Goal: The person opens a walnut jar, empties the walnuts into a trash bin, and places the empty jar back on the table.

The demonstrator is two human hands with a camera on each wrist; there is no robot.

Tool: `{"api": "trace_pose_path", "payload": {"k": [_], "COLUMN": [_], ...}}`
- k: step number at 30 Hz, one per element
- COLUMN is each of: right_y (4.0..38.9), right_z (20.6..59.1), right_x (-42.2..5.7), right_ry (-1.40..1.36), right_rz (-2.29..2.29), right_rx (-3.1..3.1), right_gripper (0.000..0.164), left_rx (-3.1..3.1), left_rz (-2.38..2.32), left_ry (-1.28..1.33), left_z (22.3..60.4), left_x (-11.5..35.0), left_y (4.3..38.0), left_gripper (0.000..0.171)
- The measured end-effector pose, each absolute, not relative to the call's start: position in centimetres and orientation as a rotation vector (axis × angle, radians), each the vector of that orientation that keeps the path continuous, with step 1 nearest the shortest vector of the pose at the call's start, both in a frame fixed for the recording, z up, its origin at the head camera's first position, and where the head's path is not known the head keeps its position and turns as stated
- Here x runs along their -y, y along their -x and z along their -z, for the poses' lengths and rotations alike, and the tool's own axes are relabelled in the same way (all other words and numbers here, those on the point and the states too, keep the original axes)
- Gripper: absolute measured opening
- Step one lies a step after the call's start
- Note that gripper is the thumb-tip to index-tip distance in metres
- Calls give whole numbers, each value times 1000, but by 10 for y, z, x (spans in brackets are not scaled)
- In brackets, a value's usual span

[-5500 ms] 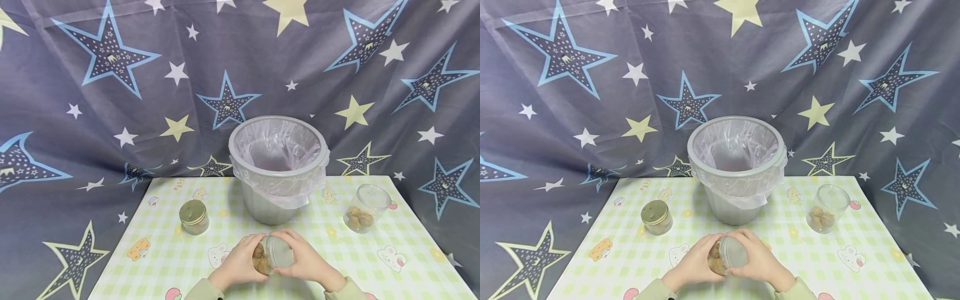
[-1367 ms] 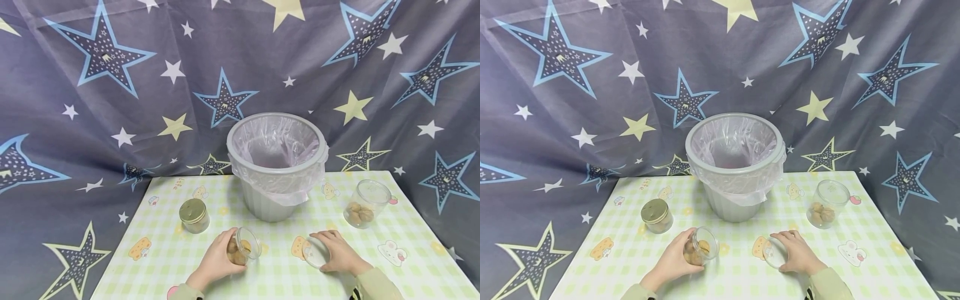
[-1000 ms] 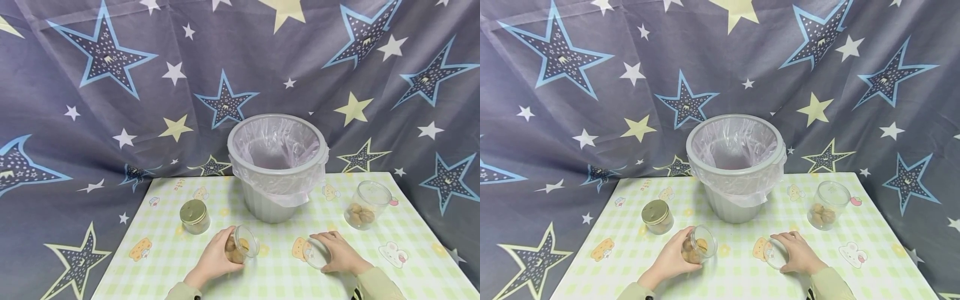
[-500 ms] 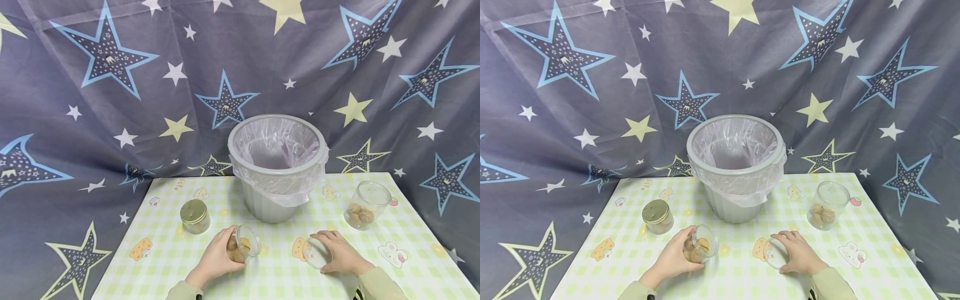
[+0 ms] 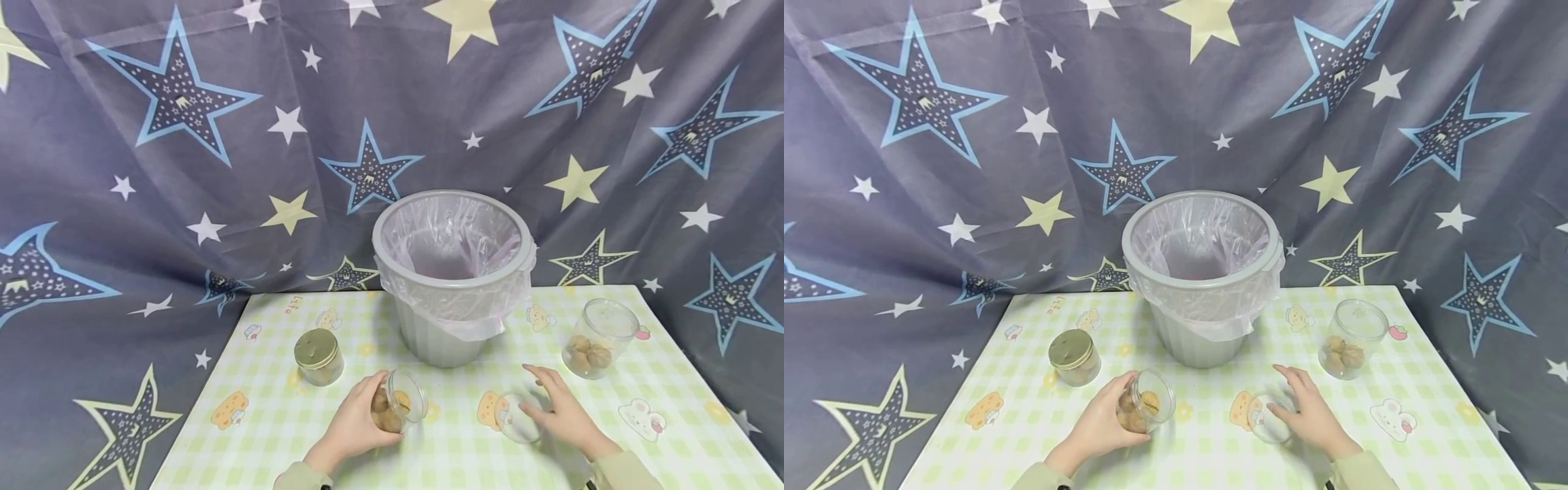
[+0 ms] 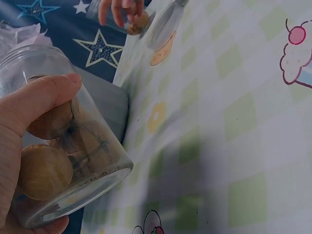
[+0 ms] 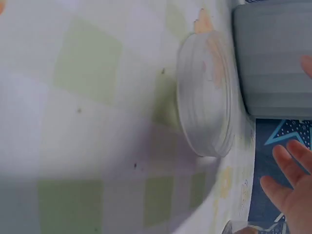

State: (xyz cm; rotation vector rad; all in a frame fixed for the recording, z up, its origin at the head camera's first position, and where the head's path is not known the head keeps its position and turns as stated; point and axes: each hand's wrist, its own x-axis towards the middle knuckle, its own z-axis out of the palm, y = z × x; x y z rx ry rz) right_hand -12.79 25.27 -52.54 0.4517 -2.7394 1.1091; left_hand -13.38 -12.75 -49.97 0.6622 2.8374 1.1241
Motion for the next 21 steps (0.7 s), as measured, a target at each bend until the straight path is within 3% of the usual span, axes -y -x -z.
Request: {"api": "trace_pose_path", "payload": {"k": [10, 21], "right_y": [134, 159], "right_z": [493, 408], "right_x": [-253, -247], "right_ry": [-233, -204], "right_rz": [-1185, -1509], "right_rx": [2435, 2336], "right_gripper": [64, 63], "left_rx": [-2839, -2854], "left_rz": [-1143, -1151], "left_ry": [-684, -676], "left_z": [502, 504], "left_x": [127, 128], "left_y": [134, 134], "left_gripper": [97, 97]}}
